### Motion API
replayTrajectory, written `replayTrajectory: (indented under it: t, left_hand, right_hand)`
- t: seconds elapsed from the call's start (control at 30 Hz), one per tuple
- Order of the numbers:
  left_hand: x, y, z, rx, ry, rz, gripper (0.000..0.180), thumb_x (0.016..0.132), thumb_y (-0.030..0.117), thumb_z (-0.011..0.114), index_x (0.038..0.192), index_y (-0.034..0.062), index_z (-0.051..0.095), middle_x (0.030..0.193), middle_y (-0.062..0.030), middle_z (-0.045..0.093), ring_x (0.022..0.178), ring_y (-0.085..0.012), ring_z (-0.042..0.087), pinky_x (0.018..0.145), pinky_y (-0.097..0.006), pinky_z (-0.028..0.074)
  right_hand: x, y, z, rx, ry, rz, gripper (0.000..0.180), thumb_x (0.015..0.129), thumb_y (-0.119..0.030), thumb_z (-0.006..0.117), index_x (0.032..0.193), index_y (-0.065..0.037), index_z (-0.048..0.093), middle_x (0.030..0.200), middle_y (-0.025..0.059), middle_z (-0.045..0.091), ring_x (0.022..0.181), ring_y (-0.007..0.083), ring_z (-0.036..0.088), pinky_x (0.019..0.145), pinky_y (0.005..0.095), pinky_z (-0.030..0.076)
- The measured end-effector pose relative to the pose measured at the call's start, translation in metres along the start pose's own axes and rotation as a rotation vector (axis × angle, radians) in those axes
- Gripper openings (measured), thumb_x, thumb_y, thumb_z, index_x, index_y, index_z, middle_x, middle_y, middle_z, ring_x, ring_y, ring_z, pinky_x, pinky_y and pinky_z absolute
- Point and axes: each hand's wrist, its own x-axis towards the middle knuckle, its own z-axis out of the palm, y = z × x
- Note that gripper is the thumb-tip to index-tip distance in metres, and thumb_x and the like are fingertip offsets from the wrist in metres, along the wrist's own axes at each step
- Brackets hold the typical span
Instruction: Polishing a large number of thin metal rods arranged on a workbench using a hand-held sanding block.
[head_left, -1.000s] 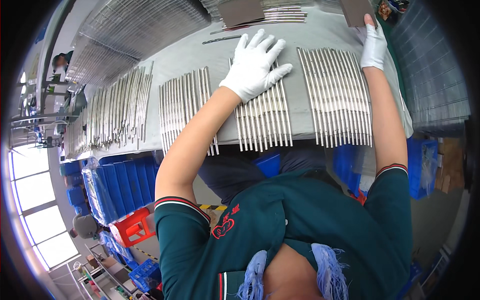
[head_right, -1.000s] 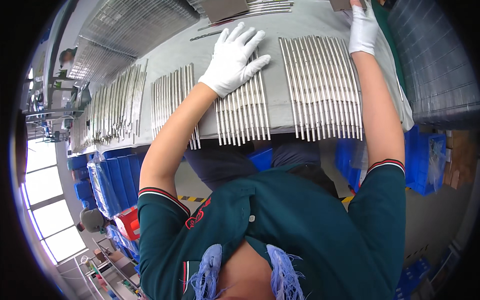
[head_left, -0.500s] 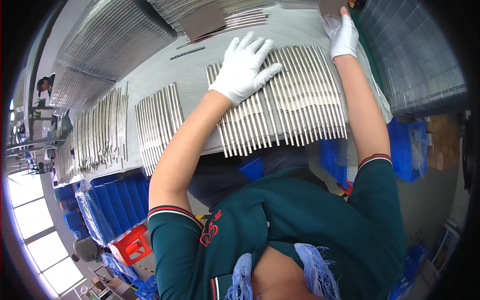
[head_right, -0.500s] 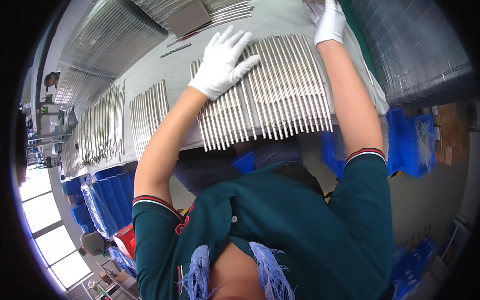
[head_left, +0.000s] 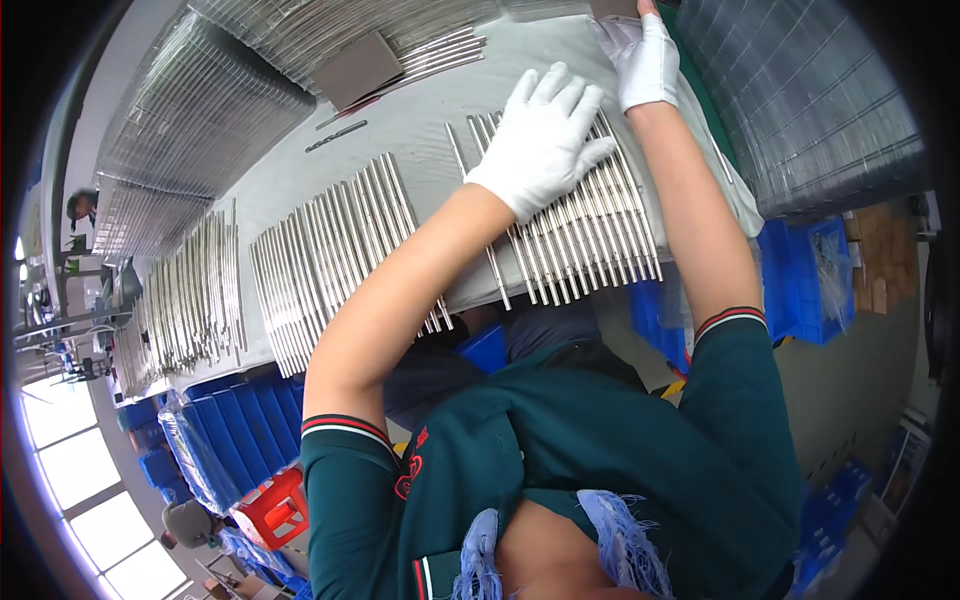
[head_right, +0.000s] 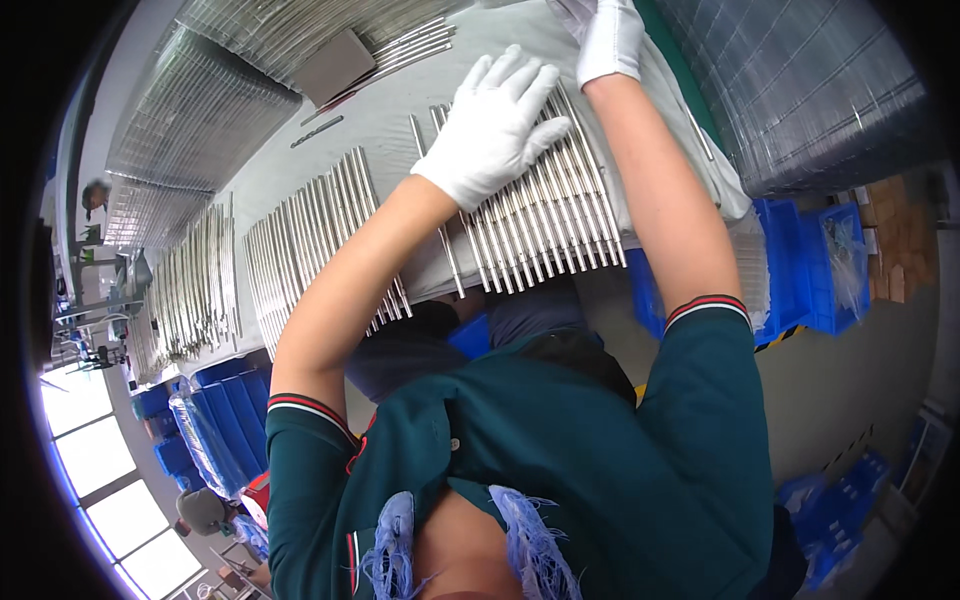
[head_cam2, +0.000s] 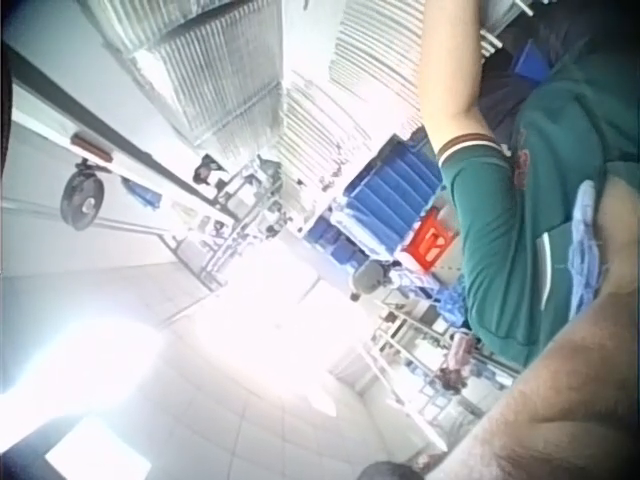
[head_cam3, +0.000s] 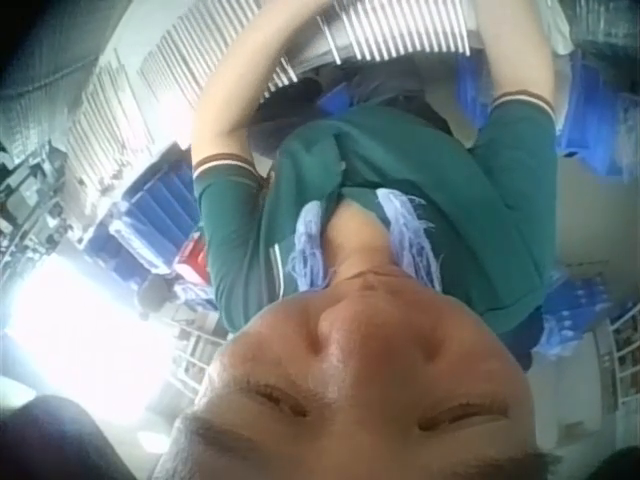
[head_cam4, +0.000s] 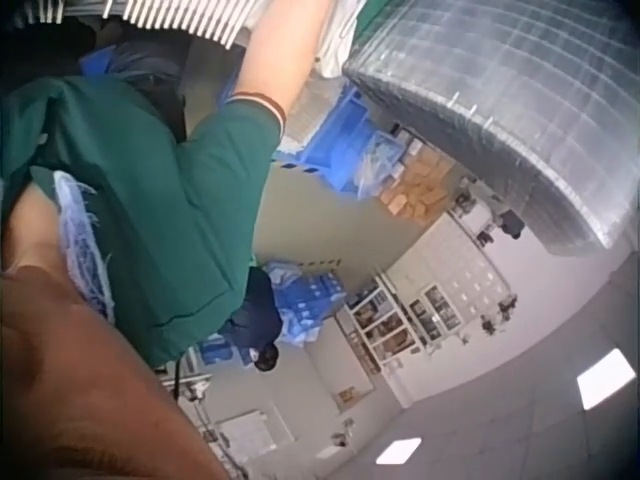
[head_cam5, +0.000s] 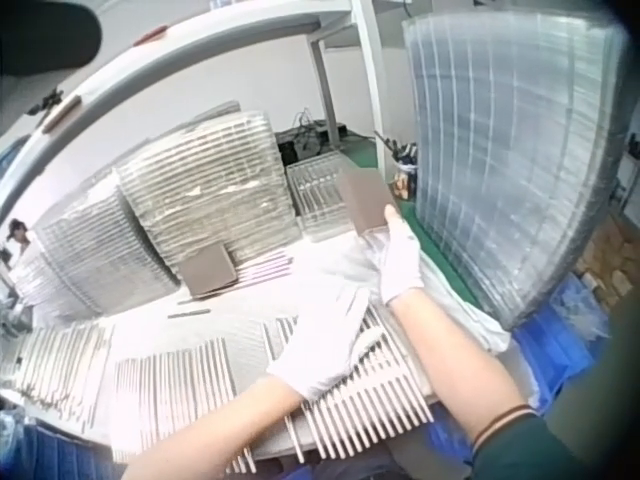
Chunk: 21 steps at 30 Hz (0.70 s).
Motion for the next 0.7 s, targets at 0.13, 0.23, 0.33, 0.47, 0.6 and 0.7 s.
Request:
replayTrajectory:
  t: [0.13, 0.23, 0.33, 0.47, 0.6, 0.7]
  left_hand:
    - [0.015, 0.012, 0.014, -0.029, -0.005, -0.063, 0.062, 0.096, 0.045, 0.059, 0.135, -0.0034, 0.053, 0.134, -0.0241, 0.057, 0.132, -0.0449, 0.047, 0.113, -0.052, 0.034]
    - [0.002, 0.002, 0.012, -0.05, 0.04, -0.066, 0.066, 0.096, 0.05, 0.057, 0.134, -0.0037, 0.053, 0.134, -0.0258, 0.056, 0.131, -0.0463, 0.047, 0.114, -0.052, 0.034]
    - [-0.018, -0.012, -0.002, -0.055, -0.033, -0.085, 0.07, 0.096, 0.053, 0.053, 0.136, -0.0043, 0.052, 0.135, -0.0272, 0.055, 0.135, -0.0465, 0.043, 0.115, -0.052, 0.031]
    - [-0.041, -0.016, -0.033, 0.076, -0.083, -0.14, 0.072, 0.094, 0.056, 0.054, 0.132, -0.0044, 0.054, 0.134, -0.0267, 0.055, 0.133, -0.0459, 0.044, 0.111, -0.055, 0.031]
    - [-0.045, 0.037, -0.039, -0.084, -0.244, -0.101, 0.093, 0.087, 0.07, 0.053, 0.14, -0.0062, 0.048, 0.142, -0.0295, 0.049, 0.139, -0.0473, 0.038, 0.115, -0.058, 0.026]
    - [-0.034, 0.087, -0.024, -0.24, -0.248, -0.003, 0.114, 0.078, 0.084, 0.049, 0.142, -0.0094, 0.044, 0.144, -0.0336, 0.045, 0.142, -0.0469, 0.035, 0.117, -0.058, 0.023]
  right_hand:
    - [-0.002, -0.003, 0.001, 0.018, 0.046, 0.007, 0.045, 0.096, -0.035, 0.067, 0.127, -0.003, 0.06, 0.112, 0.0093, 0.064, 0.094, 0.0214, 0.063, 0.076, 0.0347, 0.057]
    - [-0.001, -0.004, 0.002, 0.044, 0.07, -0.002, 0.044, 0.096, -0.034, 0.066, 0.126, -0.003, 0.061, 0.113, 0.01, 0.064, 0.096, 0.0221, 0.063, 0.077, 0.0348, 0.057]
    - [-0.001, -0.003, 0.001, 0.076, 0.043, -0.006, 0.042, 0.096, -0.034, 0.066, 0.125, -0.003, 0.061, 0.112, 0.0094, 0.065, 0.095, 0.0219, 0.063, 0.077, 0.035, 0.057]
    - [0.002, -0.001, 0.0, 0.07, 0.013, -0.023, 0.04, 0.097, -0.033, 0.066, 0.124, -0.004, 0.062, 0.11, 0.0078, 0.066, 0.092, 0.0209, 0.064, 0.076, 0.0348, 0.056]
    - [0.005, 0.001, -0.003, 0.039, 0.031, -0.032, 0.04, 0.097, -0.033, 0.066, 0.125, -0.004, 0.062, 0.109, 0.0074, 0.067, 0.092, 0.0203, 0.065, 0.077, 0.0342, 0.056]
    - [0.007, 0.0, -0.009, 0.025, 0.006, -0.053, 0.045, 0.097, -0.032, 0.065, 0.131, -0.003, 0.056, 0.119, 0.0123, 0.063, 0.103, 0.0259, 0.063, 0.088, 0.0391, 0.054]
